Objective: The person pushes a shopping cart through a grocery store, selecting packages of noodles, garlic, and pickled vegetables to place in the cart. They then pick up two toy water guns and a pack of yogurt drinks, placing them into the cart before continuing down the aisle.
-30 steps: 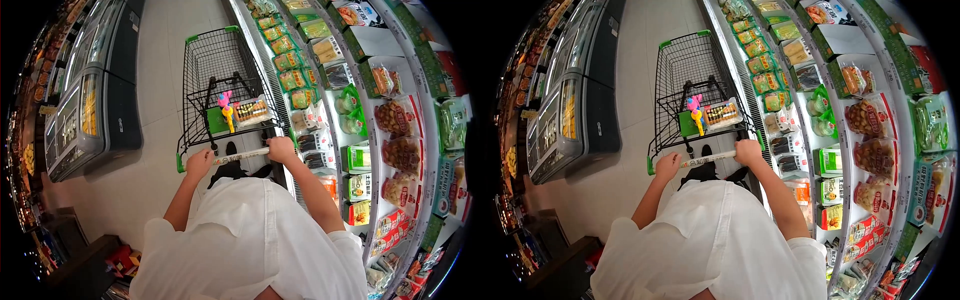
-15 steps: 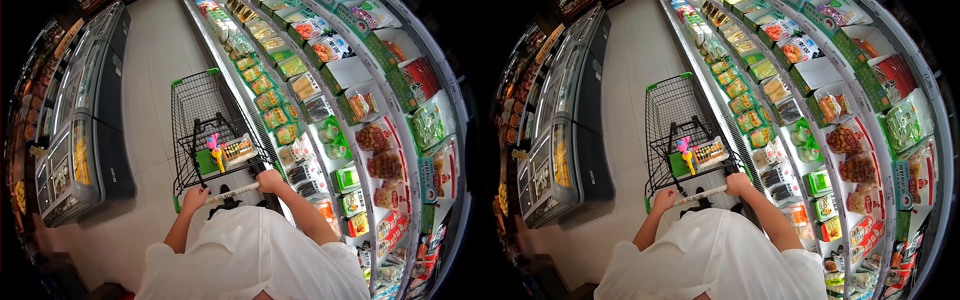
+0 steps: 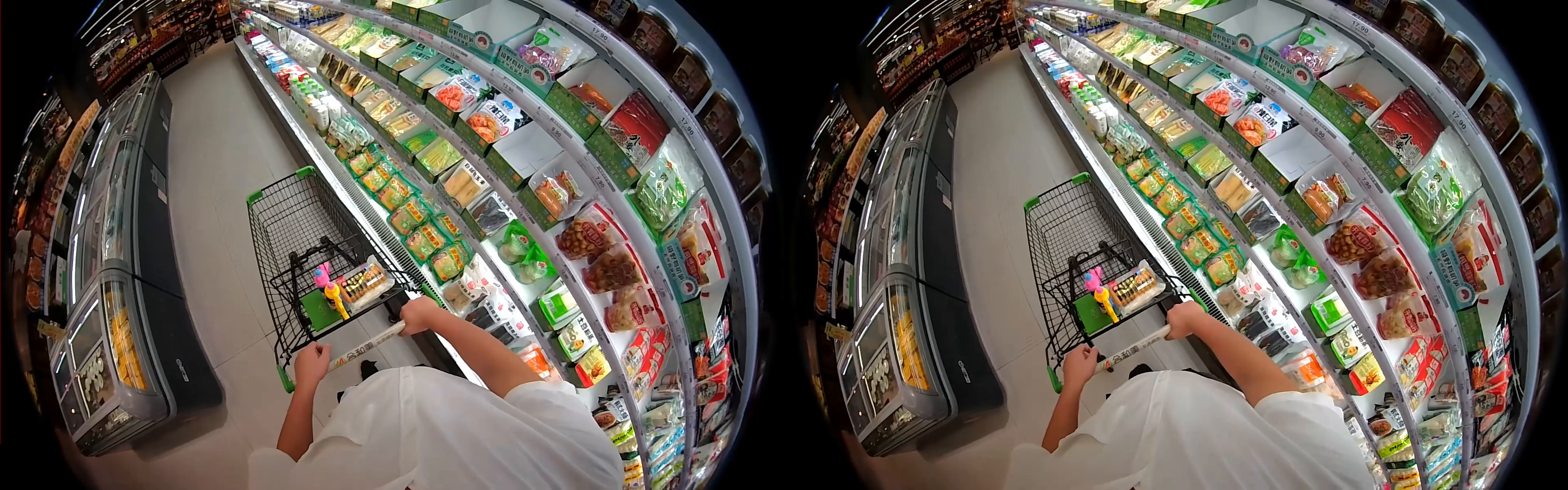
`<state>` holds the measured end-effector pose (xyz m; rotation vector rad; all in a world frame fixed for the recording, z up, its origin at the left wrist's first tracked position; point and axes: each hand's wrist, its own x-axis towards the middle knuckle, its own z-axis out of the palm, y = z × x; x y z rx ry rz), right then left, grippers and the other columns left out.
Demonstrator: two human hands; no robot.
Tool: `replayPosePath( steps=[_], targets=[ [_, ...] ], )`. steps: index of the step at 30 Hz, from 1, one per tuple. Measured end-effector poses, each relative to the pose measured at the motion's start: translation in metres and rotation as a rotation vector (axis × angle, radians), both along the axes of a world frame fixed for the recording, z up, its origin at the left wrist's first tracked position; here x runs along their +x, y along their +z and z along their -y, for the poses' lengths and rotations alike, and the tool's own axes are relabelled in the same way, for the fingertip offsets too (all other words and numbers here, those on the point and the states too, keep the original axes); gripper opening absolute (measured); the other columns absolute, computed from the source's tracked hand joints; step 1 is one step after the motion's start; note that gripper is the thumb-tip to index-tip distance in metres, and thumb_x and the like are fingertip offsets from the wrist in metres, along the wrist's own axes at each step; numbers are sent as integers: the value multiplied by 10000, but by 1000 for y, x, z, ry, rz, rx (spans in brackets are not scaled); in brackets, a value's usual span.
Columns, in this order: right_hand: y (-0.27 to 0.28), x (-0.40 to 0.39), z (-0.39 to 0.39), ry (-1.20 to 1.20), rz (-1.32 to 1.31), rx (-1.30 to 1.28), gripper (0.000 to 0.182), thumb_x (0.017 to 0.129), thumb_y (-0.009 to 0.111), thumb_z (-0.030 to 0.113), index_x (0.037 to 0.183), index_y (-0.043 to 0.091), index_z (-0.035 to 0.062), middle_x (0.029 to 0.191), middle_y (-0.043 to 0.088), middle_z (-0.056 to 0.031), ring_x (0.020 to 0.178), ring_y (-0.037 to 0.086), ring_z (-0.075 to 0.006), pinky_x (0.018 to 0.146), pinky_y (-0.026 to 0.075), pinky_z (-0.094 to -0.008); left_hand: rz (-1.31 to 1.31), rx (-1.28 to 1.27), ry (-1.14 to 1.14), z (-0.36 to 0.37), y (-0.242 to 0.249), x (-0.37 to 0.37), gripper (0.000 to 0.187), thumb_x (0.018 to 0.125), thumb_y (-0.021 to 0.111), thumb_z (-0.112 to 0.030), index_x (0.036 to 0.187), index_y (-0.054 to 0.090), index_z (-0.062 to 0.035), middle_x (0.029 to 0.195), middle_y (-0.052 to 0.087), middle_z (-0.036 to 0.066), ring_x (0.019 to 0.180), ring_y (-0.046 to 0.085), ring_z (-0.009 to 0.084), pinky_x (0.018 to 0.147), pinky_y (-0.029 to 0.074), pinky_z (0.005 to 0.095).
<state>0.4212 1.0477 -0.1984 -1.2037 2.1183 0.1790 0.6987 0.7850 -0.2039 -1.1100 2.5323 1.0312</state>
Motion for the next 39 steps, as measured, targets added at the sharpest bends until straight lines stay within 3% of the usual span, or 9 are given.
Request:
replayPosePath(
  steps=[12, 16, 19, 23, 27, 36, 37, 38, 39],
  targets=[
    [6, -67, 62, -36, 23, 66, 599, 832, 798, 651, 1074, 903, 112, 1012, 857, -113, 965, 816, -361, 869, 650, -477, -32, -87, 22, 58, -19, -65, 459, 1039, 721, -493, 1056, 809, -42, 895, 803, 152, 872, 782, 363, 810, 593, 476],
    [11, -98, 87, -29, 75, 170, 645, 855, 785, 651, 1195, 890, 113, 1093, 861, -118, 1042, 812, -338, 927, 642, -468, -2, -55, 44, 79, -17, -94, 458, 1018, 751, -503, 1013, 821, -50, 881, 815, 144, 848, 794, 355, 810, 611, 468],
    [-19, -125, 114, 143, 106, 173, 653, 874, 750, 672, 1225, 891, 139, 1130, 857, -112, 1069, 808, -305, 927, 632, -465, -66, -50, 45, 95, -1, -107, 463, 1013, 737, -516, 1054, 823, -63, 910, 810, 167, 883, 780, 404, 810, 609, 468],
    [-1, -149, 134, 64, 150, 121, 586, 832, 776, 636, 1002, 897, 88, 1019, 857, -135, 954, 818, -345, 895, 652, -483, -71, -125, 11, 127, -30, -127, 468, 986, 748, -503, 1015, 814, -40, 897, 792, 203, 875, 775, 414, 785, 595, 472],
    [17, -173, 154, 37, 133, 15, 643, 855, 789, 627, 1119, 882, 48, 1078, 853, -166, 1028, 811, -404, 913, 652, -516, -107, -137, 4, 166, -51, -153, 473, 949, 764, -468, 994, 821, 0, 875, 782, 227, 847, 761, 431, 790, 588, 492],
    [-19, -225, 225, 5, 67, -239, 519, 801, 840, 567, 967, 865, 76, 901, 820, -158, 860, 789, -419, 786, 641, -534, -86, -222, 13, 249, -54, -221, 462, 929, 771, -421, 869, 793, 37, 780, 739, 219, 743, 728, 411, 742, 557, 514],
    [-24, -228, 234, -24, 70, -232, 519, 801, 840, 567, 967, 865, 76, 901, 820, -158, 860, 789, -419, 786, 641, -534, -88, -231, -14, 259, -56, -227, 406, 968, 793, -346, 840, 749, 37, 721, 704, 163, 633, 674, 310, 663, 531, 460],
    [-28, -238, 243, -4, 56, -245, 500, 792, 844, 558, 956, 862, 86, 888, 815, -155, 853, 788, -416, 779, 640, -534, -93, -219, -42, 270, -58, -236, 406, 968, 793, -346, 840, 749, 37, 721, 704, 163, 633, 674, 310, 663, 531, 460],
    [-31, -246, 250, 12, 41, -258, 482, 783, 849, 549, 945, 860, 96, 876, 810, -153, 846, 786, -413, 773, 639, -534, -19, -119, -84, 283, -57, -242, 445, 1004, 779, -384, 1066, 767, 57, 968, 759, 231, 886, 723, 382, 832, 554, 488]
  ],
)
